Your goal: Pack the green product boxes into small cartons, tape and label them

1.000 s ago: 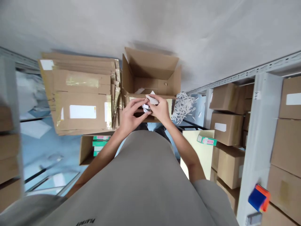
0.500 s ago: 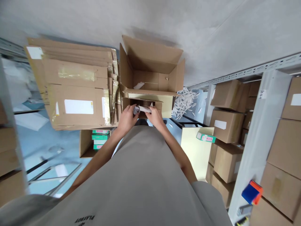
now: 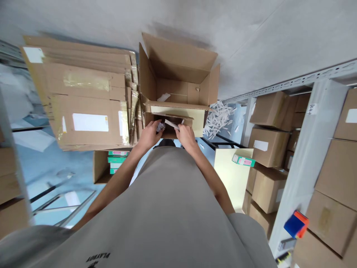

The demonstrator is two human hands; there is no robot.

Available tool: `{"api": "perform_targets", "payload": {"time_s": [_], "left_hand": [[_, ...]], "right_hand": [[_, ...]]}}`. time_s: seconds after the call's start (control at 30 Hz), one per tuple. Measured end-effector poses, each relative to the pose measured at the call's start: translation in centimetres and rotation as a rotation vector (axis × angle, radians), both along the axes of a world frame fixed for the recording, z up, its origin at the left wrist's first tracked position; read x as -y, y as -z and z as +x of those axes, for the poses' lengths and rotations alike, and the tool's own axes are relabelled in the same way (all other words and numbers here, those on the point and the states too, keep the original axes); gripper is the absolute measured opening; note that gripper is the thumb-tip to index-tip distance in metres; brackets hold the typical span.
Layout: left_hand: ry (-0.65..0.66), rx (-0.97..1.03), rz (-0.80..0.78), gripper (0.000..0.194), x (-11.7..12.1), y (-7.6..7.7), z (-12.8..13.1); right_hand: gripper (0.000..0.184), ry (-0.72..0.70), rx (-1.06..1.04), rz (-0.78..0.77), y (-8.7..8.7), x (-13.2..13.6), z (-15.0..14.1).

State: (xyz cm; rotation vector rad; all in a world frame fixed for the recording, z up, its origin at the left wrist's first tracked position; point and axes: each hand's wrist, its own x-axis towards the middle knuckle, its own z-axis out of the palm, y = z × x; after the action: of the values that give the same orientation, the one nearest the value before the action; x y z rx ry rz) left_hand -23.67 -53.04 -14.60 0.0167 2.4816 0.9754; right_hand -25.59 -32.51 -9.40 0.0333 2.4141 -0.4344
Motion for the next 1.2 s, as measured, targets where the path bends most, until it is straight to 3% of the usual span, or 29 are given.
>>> {"api": "perform_targets", "payload": {"time_s": [0.17, 0.27, 0.33, 0.43, 0.5, 0.63, 0.7, 0.8, 0.9, 1.0, 1.07, 1.13, 1.2], "left_hand": [[-0.074, 0.051, 0.216, 0.076, 0.5, 0.4, 0.0], [-0.107, 0.151, 0.288, 0.068, 0.8, 0.6, -0.2], [-0.136, 0.186, 0.26, 0.067, 0.9, 0.5, -0.2], [-0.158, 0.167, 0.196, 0.072, 1.1, 0.4, -0.1], [-0.162, 0.125, 0.176, 0.072, 1.2, 0.2, 0.1], [-0.17, 0.059, 0.253, 0.064, 1.3, -0.7, 0.6], [-0.152, 0.066, 0.382, 0.061, 1.1, -1.5, 0.5], [-0.087, 0.132, 0.581, 0.059, 0.1, -2.9, -0.1], [0.005, 0.108, 0.48, 0.055, -1.2, -3.8, -1.3], [0.101, 0.014, 0.153, 0.051, -2.2, -3.8, -2.3], [0.145, 0.0, -0.023, 0.055, -2.7, -3.5, -2.7], [0.173, -0.002, -0.109, 0.059, -2.9, -3.1, -2.7], [0.172, -0.032, -0.121, 0.058, -2.5, -3.2, -2.6]], "right_hand": [[0.017, 0.052, 0.101, -0.158, 0.1, 0.3, -0.3], [0.021, 0.121, 0.182, -0.231, 0.6, 0.9, -0.7], [0.034, 0.125, 0.182, -0.171, 0.8, 1.0, -0.9], [0.068, 0.142, 0.157, -0.075, 0.2, 0.9, -0.9], [0.077, 0.155, 0.131, -0.073, -0.5, 0.7, -0.7], [0.035, 0.154, 0.043, -0.18, -1.7, -0.1, 0.4], [0.026, 0.223, -0.003, -0.308, -1.9, -1.1, 1.5], [0.036, 0.437, -0.054, -0.549, -1.6, -4.3, 3.2], [0.046, 0.734, -0.129, -0.584, -0.9, -9.8, 3.9], [0.048, 0.993, -0.192, -0.42, -0.1, -16.6, 2.8], [0.05, 1.089, -0.177, -0.315, 0.3, -21.0, 1.3], [0.055, 1.08, -0.203, -0.145, 0.4, -24.6, -0.1], [0.063, 0.966, -0.326, 0.077, 0.1, -26.7, -1.4]]}}
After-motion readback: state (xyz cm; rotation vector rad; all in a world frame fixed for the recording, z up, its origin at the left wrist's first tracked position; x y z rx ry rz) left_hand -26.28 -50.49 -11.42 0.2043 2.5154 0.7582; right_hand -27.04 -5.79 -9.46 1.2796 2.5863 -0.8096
